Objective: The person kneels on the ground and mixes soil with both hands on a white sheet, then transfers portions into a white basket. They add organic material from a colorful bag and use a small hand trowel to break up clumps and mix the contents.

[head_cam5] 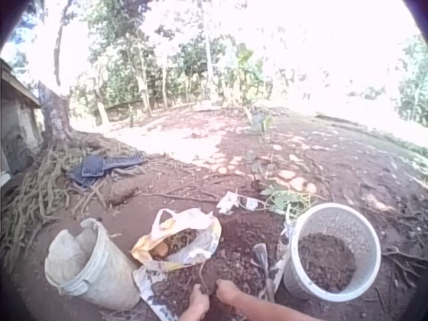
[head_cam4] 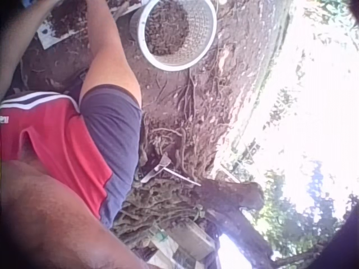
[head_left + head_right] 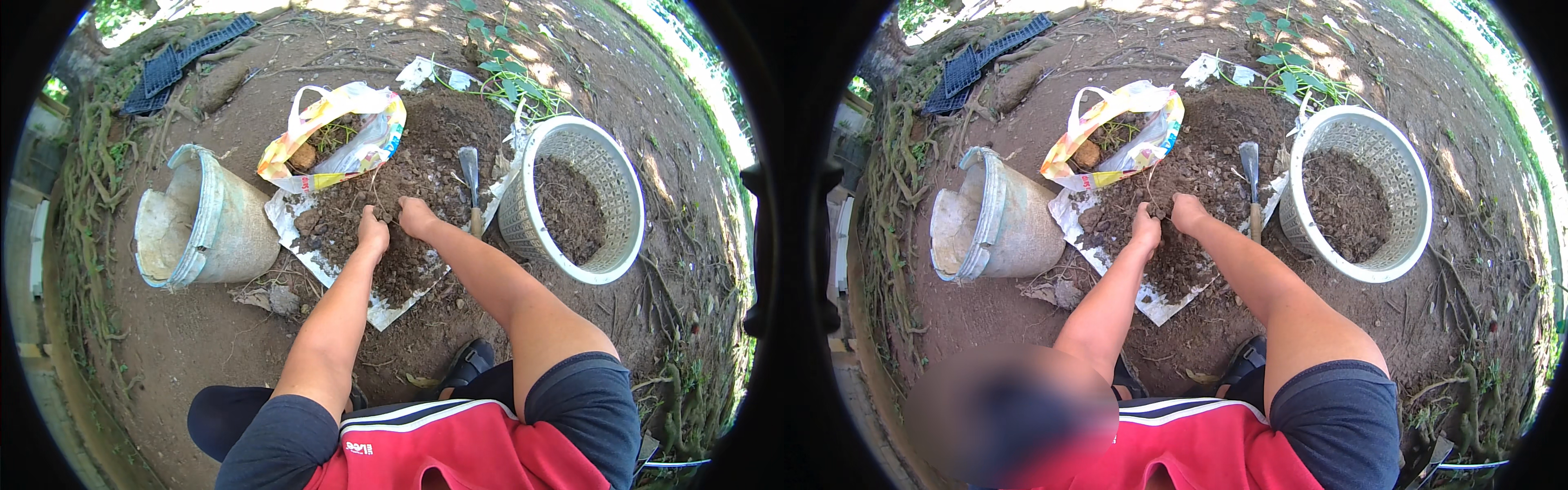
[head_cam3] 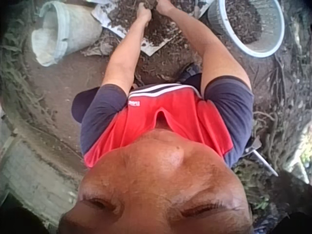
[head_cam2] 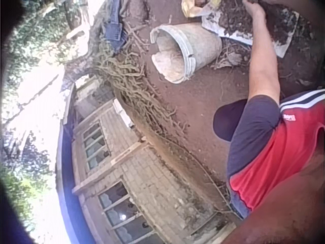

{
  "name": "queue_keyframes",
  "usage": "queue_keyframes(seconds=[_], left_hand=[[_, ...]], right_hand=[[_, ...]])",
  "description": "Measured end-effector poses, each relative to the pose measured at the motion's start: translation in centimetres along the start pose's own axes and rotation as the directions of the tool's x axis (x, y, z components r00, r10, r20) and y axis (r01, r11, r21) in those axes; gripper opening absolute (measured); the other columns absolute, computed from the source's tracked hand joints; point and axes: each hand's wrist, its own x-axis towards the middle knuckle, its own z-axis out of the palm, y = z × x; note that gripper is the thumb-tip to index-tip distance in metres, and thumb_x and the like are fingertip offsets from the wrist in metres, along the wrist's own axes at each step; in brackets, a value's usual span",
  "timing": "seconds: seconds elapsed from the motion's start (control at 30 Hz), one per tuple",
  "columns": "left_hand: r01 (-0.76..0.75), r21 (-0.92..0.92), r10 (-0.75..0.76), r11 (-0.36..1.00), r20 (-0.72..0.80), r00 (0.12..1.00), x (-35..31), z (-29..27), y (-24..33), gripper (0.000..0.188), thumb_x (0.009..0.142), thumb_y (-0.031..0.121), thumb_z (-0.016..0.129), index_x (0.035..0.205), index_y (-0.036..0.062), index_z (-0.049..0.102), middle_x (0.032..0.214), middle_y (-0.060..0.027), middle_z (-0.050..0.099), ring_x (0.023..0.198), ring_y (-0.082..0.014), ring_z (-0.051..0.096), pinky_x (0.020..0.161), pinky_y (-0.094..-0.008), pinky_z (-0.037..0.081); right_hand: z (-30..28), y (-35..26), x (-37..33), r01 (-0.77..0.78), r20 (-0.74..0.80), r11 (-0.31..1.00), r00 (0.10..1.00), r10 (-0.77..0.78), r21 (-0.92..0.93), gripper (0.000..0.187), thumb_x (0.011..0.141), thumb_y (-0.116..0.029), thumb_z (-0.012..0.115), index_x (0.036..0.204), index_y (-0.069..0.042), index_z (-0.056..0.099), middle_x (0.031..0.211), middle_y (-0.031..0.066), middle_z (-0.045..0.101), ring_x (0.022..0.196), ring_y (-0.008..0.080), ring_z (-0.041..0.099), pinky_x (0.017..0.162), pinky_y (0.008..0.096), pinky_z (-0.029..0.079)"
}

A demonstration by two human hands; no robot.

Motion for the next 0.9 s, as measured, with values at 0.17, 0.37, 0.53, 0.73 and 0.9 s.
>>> queue_keyframes(seconds=[0.17,0.37,0.53,0.73,0.9], left_hand=[[-0.108,0.132,0.113,0.985,-0.033,0.993,0.9,0.0,-2.0,0.026,0.086,0.01,0.053,0.112,0.0062,0.052,0.097,-0.0159,0.063,0.093,-0.0268,0.061,0.08,-0.0358,0.046],[-0.063,0.187,0.079,0.98,-0.081,0.994,0.3,-2.0,-2.5,0.046,0.083,0.039,0.06,0.117,0.0091,0.051,0.109,-0.0177,0.059,0.102,-0.0366,0.056,0.088,-0.0448,0.044],[0.09,0.289,-0.046,0.953,-0.156,0.987,0.2,-3.5,-2.6,0.057,0.08,0.045,0.061,0.127,0.0149,0.046,0.132,-0.0129,0.034,0.12,-0.0363,0.038,0.099,-0.0453,0.035],[0.349,0.029,-0.342,0.937,-0.148,0.928,1.7,-3.7,-2.8,0.069,0.081,0.052,0.057,0.136,0.0175,0.035,0.142,-0.0157,0.025,0.128,-0.0421,0.026,0.105,-0.0476,0.028],[0.497,-0.279,-0.493,0.822,0.087,0.865,2.4,-2.5,-1.4,0.088,0.078,0.06,0.06,0.145,0.0235,0.016,0.15,-0.0117,-0.004,0.134,-0.0425,0.018,0.086,-0.0683,0.038]], right_hand=[[-0.8,0.3,0.1,-0.132,0.128,0.982,0.985,0.116,0.133,0.019,0.084,-0.016,0.055,0.095,-0.002,0.061,0.094,0.0227,0.064,0.092,0.0342,0.062,0.081,0.042,0.049],[-1.9,1.5,0.9,-0.03,0.13,0.994,0.991,0.017,0.104,0.036,0.087,-0.035,0.054,0.105,-0.004,0.061,0.089,0.0223,0.064,0.09,0.032,0.063,0.082,0.0428,0.048],[-2.0,3.7,2.3,-0.049,-0.072,0.998,0.996,0.051,0.036,0.044,0.086,-0.042,0.054,0.114,-0.008,0.06,0.119,0.0231,0.054,0.105,0.0343,0.056,0.094,0.0413,0.043],[-1.3,5.7,2.9,-0.567,0.133,0.766,0.821,0.555,0.304,0.074,0.085,-0.063,0.044,0.134,-0.008,0.039,0.137,0.0192,0.039,0.119,0.0384,0.046,0.091,0.0465,0.046],[-0.2,4.7,1.8,-0.568,0.306,0.597,0.818,0.488,0.566,0.078,0.083,-0.067,0.042,0.139,-0.013,0.033,0.143,0.0159,0.031,0.124,0.0381,0.041,0.078,0.0544,0.053]])
